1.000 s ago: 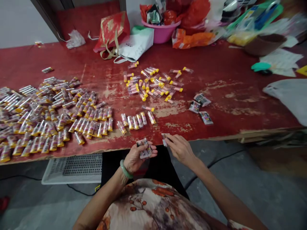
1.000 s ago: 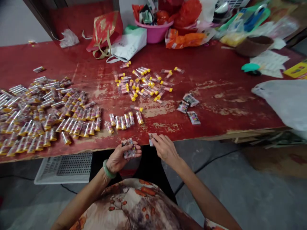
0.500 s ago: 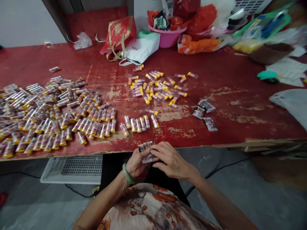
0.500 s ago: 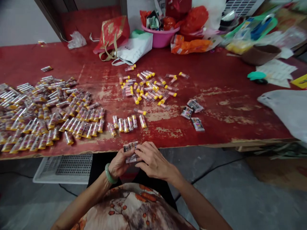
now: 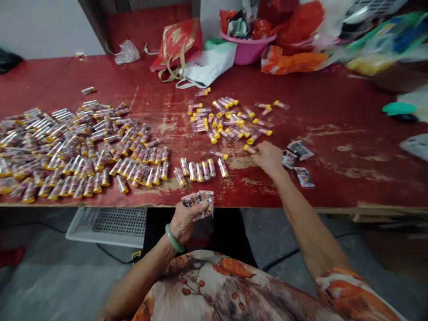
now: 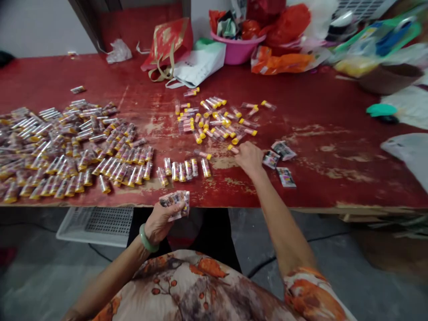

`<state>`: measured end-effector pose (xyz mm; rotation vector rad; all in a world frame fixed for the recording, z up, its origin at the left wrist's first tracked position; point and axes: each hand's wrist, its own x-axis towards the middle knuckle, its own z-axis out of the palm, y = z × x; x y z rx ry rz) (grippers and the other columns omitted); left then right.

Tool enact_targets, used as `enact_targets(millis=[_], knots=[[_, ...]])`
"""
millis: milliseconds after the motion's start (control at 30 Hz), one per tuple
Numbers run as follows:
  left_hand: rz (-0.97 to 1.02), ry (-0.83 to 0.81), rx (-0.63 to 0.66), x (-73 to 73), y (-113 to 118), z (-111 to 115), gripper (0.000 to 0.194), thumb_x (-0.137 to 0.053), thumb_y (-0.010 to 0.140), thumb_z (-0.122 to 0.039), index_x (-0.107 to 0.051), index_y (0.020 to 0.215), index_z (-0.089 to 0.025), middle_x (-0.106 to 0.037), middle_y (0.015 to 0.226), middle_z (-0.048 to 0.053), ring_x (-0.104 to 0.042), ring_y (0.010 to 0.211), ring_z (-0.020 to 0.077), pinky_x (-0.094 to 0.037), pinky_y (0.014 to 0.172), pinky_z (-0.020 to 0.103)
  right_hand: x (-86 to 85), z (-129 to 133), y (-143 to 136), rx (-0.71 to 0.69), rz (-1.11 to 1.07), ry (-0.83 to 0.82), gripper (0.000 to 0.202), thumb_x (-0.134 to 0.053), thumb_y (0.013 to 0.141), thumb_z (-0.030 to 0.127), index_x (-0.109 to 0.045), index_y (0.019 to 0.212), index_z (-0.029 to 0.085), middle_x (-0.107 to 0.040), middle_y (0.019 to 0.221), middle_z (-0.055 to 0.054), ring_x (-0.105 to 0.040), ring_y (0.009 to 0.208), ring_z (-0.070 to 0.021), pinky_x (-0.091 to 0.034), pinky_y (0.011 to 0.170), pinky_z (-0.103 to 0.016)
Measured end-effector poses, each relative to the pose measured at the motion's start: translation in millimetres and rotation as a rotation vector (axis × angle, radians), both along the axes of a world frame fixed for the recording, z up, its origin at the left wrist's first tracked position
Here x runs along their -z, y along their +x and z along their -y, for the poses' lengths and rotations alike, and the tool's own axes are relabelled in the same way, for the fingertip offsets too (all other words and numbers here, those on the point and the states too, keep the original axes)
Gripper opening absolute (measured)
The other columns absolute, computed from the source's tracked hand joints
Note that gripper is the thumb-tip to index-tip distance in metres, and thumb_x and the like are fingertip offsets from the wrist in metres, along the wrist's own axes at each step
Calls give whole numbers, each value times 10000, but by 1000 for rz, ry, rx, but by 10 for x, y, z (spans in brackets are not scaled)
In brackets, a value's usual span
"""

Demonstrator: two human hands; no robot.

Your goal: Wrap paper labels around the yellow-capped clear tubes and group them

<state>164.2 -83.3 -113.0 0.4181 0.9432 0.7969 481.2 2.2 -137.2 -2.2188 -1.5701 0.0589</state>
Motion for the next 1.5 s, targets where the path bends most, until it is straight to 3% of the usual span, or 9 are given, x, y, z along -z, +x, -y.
enact_targets(millis=[67, 100, 233, 333, 567, 800, 1133, 1333, 1500], knots=[[1, 9, -1, -24, 0, 25, 406, -908, 504, -211, -725, 845, -91, -719, 785, 61, -655, 674, 147, -539, 654, 265, -34, 186, -169, -22, -150, 55, 210, -569, 764, 343, -631, 761, 143, -628, 850, -131, -569, 797, -243, -413, 673, -342], [1, 16, -2, -36, -2, 39, 403, -907, 504, -216, -726, 841, -93, -720, 788, 62, -656, 676, 150, -537, 657, 270, -72, 309, -290, -50, -338, 107, 218, -597, 742, 362, -627, 795, 153, -623, 828, -104, -564, 758, -221, -416, 638, -325], [-23, 66, -23, -57, -28, 103, 375, -893, 537, -224, -730, 851, -97, -727, 812, 72, -661, 708, 157, -525, 698, 271, -309, 839, -911, -277, -1325, 129, 505, -657, 678, 335, -539, 1161, 248, -586, 766, 5, -458, 517, -118, -332, 444, -245], [-36, 59, -11, -44, -58, 144, 357, -880, 564, -213, -727, 863, -93, -729, 838, 82, -663, 727, 157, -522, 720, 269, -455, 1043, -1291, -299, -1591, 89, 452, -673, 692, 297, -555, 1126, 254, -578, 752, 21, -399, 453, -77, -284, 400, -219], [-84, -57, -61, -47, -117, 179, 398, -900, 519, -254, -709, 828, -92, -706, 771, 67, -653, 662, 163, -534, 621, 280, -508, 962, -1463, -176, -1522, 86, 371, -742, 673, 321, -619, 1005, 211, -574, 695, 27, -428, 459, -71, -344, 409, -218], [-42, 18, -67, -7, -179, 223, 332, -897, 524, -218, -704, 766, -97, -690, 739, 40, -617, 639, 118, -499, 651, 249, -559, 971, -1592, -131, -1486, 98, 378, -779, 634, 288, -652, 977, 197, -591, 671, 18, -453, 489, -82, -348, 407, -208], [-84, 104, -114, -62, -171, 226, 309, -904, 504, -219, -667, 668, -108, -647, 651, 14, -561, 577, 92, -455, 601, 225, -611, 965, -1788, -195, -1476, 137, 338, -773, 682, 306, -617, 969, 218, -652, 759, 3, -438, 455, -73, -336, 389, -216], [-61, 86, -70, -89, -182, 240, 320, -895, 530, -217, -691, 747, -100, -670, 700, 38, -594, 625, 123, -480, 647, 261, -601, 1026, -1740, -237, -1230, 80, 375, -785, 684, 328, -662, 1024, 229, -671, 785, -4, -629, 684, -161, -523, 634, -300], [-30, 24, -2, -170, -178, 236, 329, -897, 522, -200, -718, 775, -90, -690, 725, 47, -612, 639, 127, -485, 671, 266, -617, 983, -1752, -276, -1230, -25, 335, -745, 694, 323, -692, 1011, 227, -630, 706, 19, -590, 616, -139, -487, 556, -269]])
